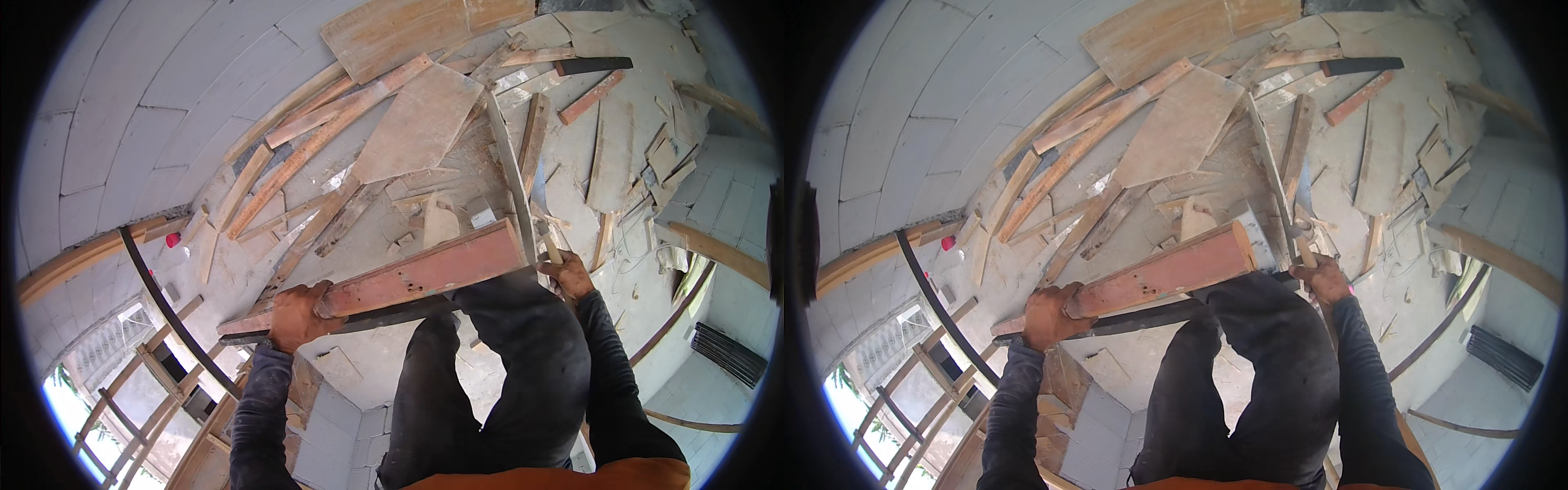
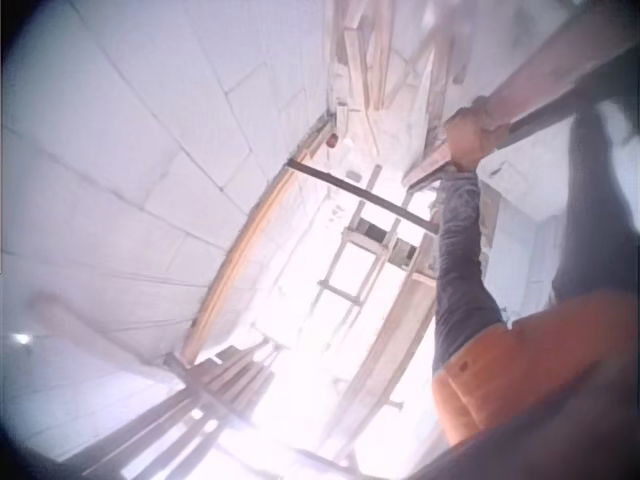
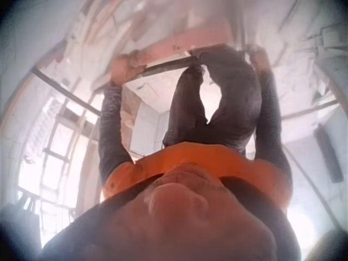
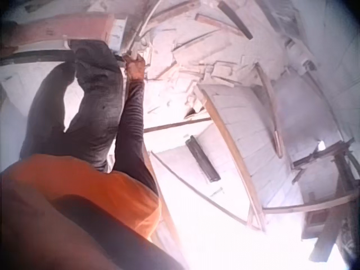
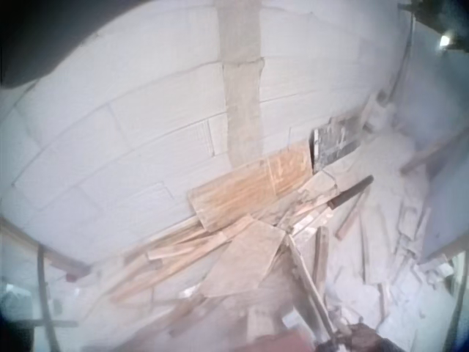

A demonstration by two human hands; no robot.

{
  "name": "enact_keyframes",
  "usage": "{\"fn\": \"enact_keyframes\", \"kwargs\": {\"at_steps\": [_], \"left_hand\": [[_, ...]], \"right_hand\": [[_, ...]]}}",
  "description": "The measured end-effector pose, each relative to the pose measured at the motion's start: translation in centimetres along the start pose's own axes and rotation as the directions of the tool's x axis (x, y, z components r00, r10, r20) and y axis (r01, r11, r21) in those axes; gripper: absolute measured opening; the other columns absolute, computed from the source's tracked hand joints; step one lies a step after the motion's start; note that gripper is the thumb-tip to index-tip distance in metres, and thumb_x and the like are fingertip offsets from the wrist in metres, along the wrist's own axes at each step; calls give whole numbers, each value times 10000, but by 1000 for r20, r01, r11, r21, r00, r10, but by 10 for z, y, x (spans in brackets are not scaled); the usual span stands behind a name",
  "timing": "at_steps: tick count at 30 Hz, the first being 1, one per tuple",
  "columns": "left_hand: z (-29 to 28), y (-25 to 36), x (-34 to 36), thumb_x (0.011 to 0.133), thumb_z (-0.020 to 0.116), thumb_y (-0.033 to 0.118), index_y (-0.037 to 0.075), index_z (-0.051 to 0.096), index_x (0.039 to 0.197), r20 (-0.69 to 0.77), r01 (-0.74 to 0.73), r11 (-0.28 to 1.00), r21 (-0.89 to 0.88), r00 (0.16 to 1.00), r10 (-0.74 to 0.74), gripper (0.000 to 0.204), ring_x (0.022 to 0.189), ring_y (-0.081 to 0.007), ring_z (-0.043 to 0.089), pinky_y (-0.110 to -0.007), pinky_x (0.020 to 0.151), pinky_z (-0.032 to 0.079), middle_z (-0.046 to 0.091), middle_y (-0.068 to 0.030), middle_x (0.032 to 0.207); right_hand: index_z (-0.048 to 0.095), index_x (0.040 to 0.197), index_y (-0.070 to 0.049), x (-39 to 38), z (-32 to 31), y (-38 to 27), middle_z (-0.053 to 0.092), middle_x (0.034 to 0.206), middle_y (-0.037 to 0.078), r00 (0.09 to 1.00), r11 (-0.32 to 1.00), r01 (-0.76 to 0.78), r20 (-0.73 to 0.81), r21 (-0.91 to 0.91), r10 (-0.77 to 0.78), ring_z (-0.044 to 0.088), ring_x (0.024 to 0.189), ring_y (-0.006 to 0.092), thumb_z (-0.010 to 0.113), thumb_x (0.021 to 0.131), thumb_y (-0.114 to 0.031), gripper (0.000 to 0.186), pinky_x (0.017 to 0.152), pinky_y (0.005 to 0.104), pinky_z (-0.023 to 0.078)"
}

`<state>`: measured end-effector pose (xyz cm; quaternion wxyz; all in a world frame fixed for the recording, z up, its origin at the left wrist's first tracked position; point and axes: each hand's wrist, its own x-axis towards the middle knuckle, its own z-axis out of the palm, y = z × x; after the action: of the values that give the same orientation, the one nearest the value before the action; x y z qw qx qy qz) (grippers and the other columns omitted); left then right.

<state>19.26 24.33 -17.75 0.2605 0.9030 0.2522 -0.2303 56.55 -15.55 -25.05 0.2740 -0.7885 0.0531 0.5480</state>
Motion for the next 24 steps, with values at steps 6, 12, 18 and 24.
{"fn": "enact_keyframes", "kwargs": {"at_steps": [6,12,18,24], "left_hand": [[-38,-42,27,619,879,381,60,753,1209,-39,103,991,-88,994,-106,683,781,-354,720,-462,756,568,726,-190,847],[-57,-68,108,595,896,339,54,751,1191,57,186,982,-31,981,-184,676,679,-321,672,-449,668,543,683,-154,771],[-40,-87,149,583,966,389,63,760,1188,-4,93,995,-28,996,-93,717,556,-251,599,-397,558,498,577,-70,636],[-53,-76,147,616,936,366,31,736,1229,78,231,973,-13,970,-229,727,596,-295,670,-422,586,537,665,-117,699]], "right_hand": [[702,1331,-117,174,81,-92,749,1186,227,961,834,180,-87,-522,-262,713,1131,399,800,825,-407,591,990,474,540],[618,1430,-102,348,187,-128,740,1208,236,905,984,144,-387,-104,-174,711,1140,392,788,853,-361,656,974,466,551],[650,1268,-43,414,223,-142,724,1055,148,897,782,-38,-324,623,302,706,877,304,806,876,-250,470,731,448,581],[689,1083,-7,324,178,-220,666,835,67,972,796,-21,-174,605,157,639,666,200,805,884,-191,295,561,383,554]]}}
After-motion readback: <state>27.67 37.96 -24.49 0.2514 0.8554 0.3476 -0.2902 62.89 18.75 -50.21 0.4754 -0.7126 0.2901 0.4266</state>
